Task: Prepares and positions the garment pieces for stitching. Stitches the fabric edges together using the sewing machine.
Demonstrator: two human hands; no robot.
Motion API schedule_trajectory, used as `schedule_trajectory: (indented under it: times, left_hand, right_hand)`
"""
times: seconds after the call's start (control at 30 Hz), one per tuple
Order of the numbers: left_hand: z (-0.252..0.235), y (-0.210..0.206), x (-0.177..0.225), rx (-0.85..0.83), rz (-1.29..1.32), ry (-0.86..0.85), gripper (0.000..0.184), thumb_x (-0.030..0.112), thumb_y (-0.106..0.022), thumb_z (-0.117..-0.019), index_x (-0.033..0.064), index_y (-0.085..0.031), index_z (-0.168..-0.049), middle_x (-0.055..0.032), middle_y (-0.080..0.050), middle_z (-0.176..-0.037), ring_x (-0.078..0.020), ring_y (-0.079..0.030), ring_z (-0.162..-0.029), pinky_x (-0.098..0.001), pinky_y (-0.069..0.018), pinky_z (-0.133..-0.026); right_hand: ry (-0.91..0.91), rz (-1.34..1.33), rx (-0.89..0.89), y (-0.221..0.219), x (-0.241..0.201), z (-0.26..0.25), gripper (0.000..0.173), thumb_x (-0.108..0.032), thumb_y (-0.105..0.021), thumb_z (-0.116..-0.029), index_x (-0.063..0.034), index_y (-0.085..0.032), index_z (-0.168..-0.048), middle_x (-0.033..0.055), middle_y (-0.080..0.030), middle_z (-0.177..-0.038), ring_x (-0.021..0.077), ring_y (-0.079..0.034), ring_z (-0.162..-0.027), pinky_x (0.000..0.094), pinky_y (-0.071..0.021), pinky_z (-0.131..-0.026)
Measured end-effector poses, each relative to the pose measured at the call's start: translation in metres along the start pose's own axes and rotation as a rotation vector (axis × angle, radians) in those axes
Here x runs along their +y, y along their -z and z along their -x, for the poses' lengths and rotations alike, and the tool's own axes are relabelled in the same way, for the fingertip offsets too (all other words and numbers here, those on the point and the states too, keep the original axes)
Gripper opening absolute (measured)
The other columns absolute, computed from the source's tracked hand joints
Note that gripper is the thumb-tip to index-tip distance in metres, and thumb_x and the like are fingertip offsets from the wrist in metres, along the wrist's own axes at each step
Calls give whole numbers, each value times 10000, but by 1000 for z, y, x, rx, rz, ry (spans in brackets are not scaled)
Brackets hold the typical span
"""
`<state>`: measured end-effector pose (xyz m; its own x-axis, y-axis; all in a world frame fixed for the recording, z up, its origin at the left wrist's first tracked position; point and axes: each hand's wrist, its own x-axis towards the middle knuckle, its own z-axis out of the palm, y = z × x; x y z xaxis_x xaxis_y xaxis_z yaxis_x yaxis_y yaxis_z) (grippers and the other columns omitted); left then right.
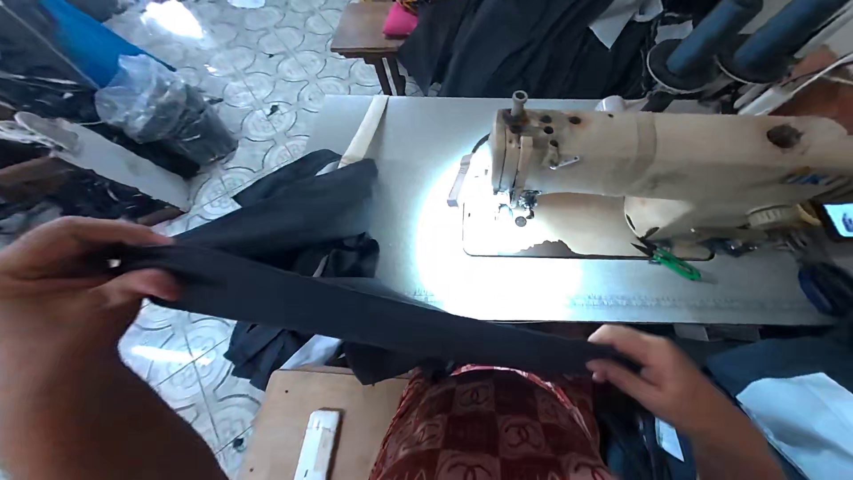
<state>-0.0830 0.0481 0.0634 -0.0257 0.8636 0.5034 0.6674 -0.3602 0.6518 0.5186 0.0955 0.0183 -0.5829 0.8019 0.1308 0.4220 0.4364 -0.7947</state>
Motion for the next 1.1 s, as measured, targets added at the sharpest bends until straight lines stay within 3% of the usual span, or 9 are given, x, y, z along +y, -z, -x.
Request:
schedule_trajectory:
  times: [0.1, 0.17, 0.3, 0.47, 0.6, 0.7, 0.8, 0.93, 1.1]
  left_hand:
    - [-8, -8, -3, -17, -322, 89, 552, 356, -783, -818, -93, -613, -1092, -171, -655, -1043, -172, -631, -949, -364, -523, -908]
    - [-15, -20, -13, -72, -520, 107, 500, 260, -768, -872, -106, -615, -1176, -327, -633, -1167, -461, -630, -1086, -631, -480, -969]
    - [-21, -67, 36, -91, -650, 69, 527, 366, -703, -957, -1, -618, -1326, -304, -548, -1385, -529, -475, -1328, -679, -368, -1096]
    - [-4, -189, 107, -189, -509, -106, 267, 273, -595, -1032, 126, -768, -1172, -179, -685, -1243, -435, -572, -1246, -651, -406, -1047]
    - [1, -304, 124, -388, -396, -274, 223, 162, -605, -1005, 254, -769, -1126, 0, -725, -1181, -258, -646, -1181, -545, -476, -1017]
    - [19, -352, 131, -614, -270, -250, 224, 160, -621, -995, 191, -749, -1177, -31, -695, -1293, -296, -581, -1323, -705, -337, -1114]
    - [31, -358, 143, -707, -73, -238, 223, 231, -597, -1021, 177, -745, -1179, -43, -681, -1323, -291, -554, -1362, -658, -368, -1134]
    - [16, -334, 134, -313, -253, -226, 261, 116, -560, -1011, 195, -756, -1165, -68, -710, -1257, -294, -638, -1234, -509, -513, -1029]
    - [-13, -240, 78, -384, -669, 465, 480, 257, -595, -1033, 33, -540, -1454, -275, -436, -1545, -537, -489, -1337, -759, -410, -986]
  right_hand:
    - [26, 235, 204, 14, -3, -38, 273, -292, -617, -1014, -47, -733, -1042, 60, -732, -944, 122, -706, -834, 325, -607, -771]
    - [9, 403, 287, 14, 11, -66, 208, -204, -637, -1008, -35, -739, -1073, 108, -735, -990, 222, -727, -888, 438, -616, -806]
    - [-232, 740, 308, 42, 48, -66, 236, -150, -609, -1031, -34, -709, -1211, 221, -705, -1162, 436, -682, -1079, 640, -543, -887]
    - [-684, 730, 306, 77, 112, -19, 335, -93, -557, -1042, 0, -606, -1360, 315, -600, -1341, 564, -563, -1236, 762, -458, -934]
    - [-639, 765, 306, 71, 136, -9, 351, -87, -580, -1034, 3, -604, -1372, 301, -612, -1339, 552, -542, -1273, 740, -453, -968]
    - [-598, 791, 331, 68, 139, -7, 335, -97, -577, -1037, -7, -622, -1357, 288, -619, -1342, 530, -556, -1273, 723, -458, -974]
    - [-534, 715, 365, 54, 118, -12, 388, -130, -575, -1035, 22, -591, -1391, 297, -552, -1434, 515, -508, -1339, 712, -400, -1058]
    - [-157, 579, 443, -23, 57, -27, 314, -244, -556, -1045, -20, -713, -1200, 176, -698, -1234, 358, -645, -1193, 546, -516, -1011]
    - [-65, 616, 324, -91, 60, -40, 288, -259, -603, -1010, -161, -748, -1239, 86, -724, -1242, 290, -682, -1159, 489, -542, -987]
